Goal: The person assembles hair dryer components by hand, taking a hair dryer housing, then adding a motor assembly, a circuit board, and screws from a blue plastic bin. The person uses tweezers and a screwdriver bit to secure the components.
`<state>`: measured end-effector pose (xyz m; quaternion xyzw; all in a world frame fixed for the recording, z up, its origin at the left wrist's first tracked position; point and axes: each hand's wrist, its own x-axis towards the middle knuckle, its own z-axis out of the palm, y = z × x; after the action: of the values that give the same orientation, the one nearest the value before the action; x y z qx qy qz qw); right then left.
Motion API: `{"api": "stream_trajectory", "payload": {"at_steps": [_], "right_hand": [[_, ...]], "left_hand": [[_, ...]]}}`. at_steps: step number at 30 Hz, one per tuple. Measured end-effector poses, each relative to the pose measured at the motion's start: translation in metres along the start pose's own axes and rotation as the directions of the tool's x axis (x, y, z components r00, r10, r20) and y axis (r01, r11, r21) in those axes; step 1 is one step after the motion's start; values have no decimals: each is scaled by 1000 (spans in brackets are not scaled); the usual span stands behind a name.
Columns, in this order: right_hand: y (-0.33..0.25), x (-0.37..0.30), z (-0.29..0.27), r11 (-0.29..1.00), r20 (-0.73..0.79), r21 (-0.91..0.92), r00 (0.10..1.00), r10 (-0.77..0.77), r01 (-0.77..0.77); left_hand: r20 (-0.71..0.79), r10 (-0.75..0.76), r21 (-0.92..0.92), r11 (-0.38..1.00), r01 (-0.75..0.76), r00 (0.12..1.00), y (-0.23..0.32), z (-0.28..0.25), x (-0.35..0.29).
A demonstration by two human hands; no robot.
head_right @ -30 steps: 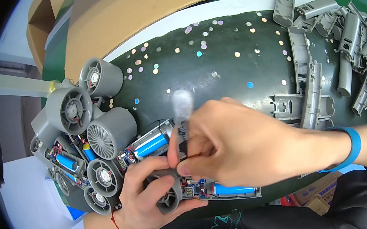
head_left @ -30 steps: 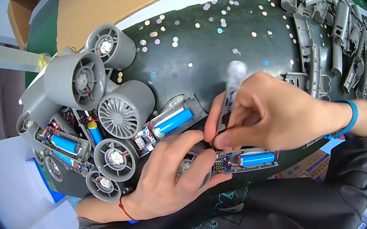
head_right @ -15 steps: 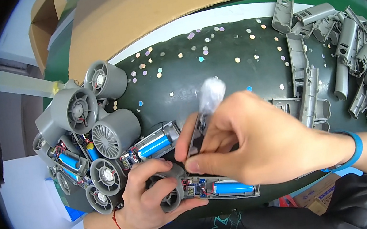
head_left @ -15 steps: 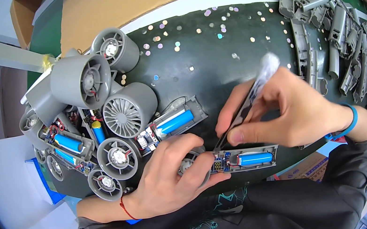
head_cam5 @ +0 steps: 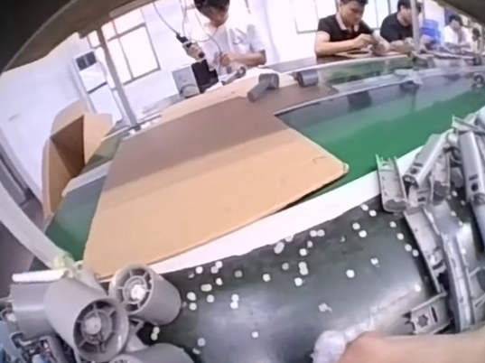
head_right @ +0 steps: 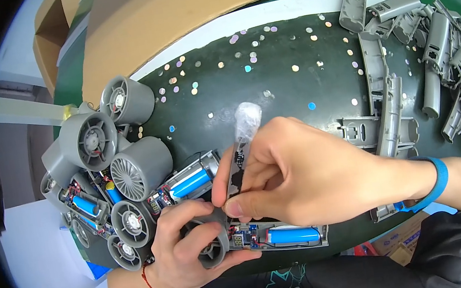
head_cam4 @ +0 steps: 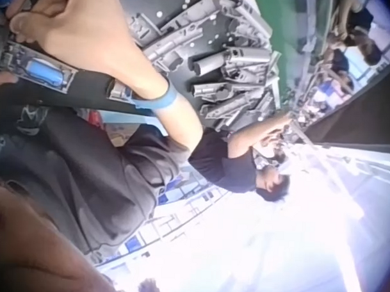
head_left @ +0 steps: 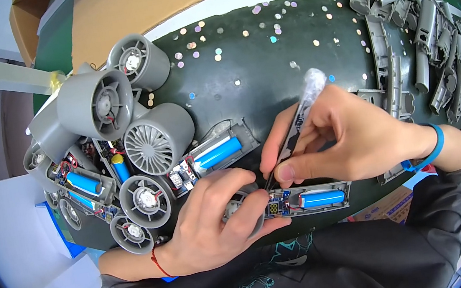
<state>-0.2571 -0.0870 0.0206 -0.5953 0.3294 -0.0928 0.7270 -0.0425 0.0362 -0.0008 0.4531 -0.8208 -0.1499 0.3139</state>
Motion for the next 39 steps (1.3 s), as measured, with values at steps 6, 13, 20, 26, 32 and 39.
{"api": "stream_trajectory", "payload": {"at_steps": [6, 13, 20, 26, 32, 39], "right_hand": [[2, 4, -4, 997, 67, -75, 997, 38, -33], [-25, 0, 7, 866, 148, -474, 984, -100, 159], [-19, -11, 3, 914, 149, -320, 966, -211, 249], [-15, -35, -40, 91, 139, -966, 780, -609, 243], [-24, -42, -37, 181, 53, -963, 802, -595, 198], [-48, -61, 53, -227, 306, -870, 118, -945, 437]], "left_hand": [[4, -10, 7, 1000, 10, 1000, 1, 1, 1], [59, 3, 37, 999, -5, 998, 2, -5, 2], [114, 9, 134, 991, -24, 993, 5, -7, 1], [119, 24, 268, 962, -55, 993, 12, -2, 5], [105, 101, 359, 924, -133, 989, 13, -1, 9], [151, 160, 358, 911, -205, 976, 12, 4, 11]]}}
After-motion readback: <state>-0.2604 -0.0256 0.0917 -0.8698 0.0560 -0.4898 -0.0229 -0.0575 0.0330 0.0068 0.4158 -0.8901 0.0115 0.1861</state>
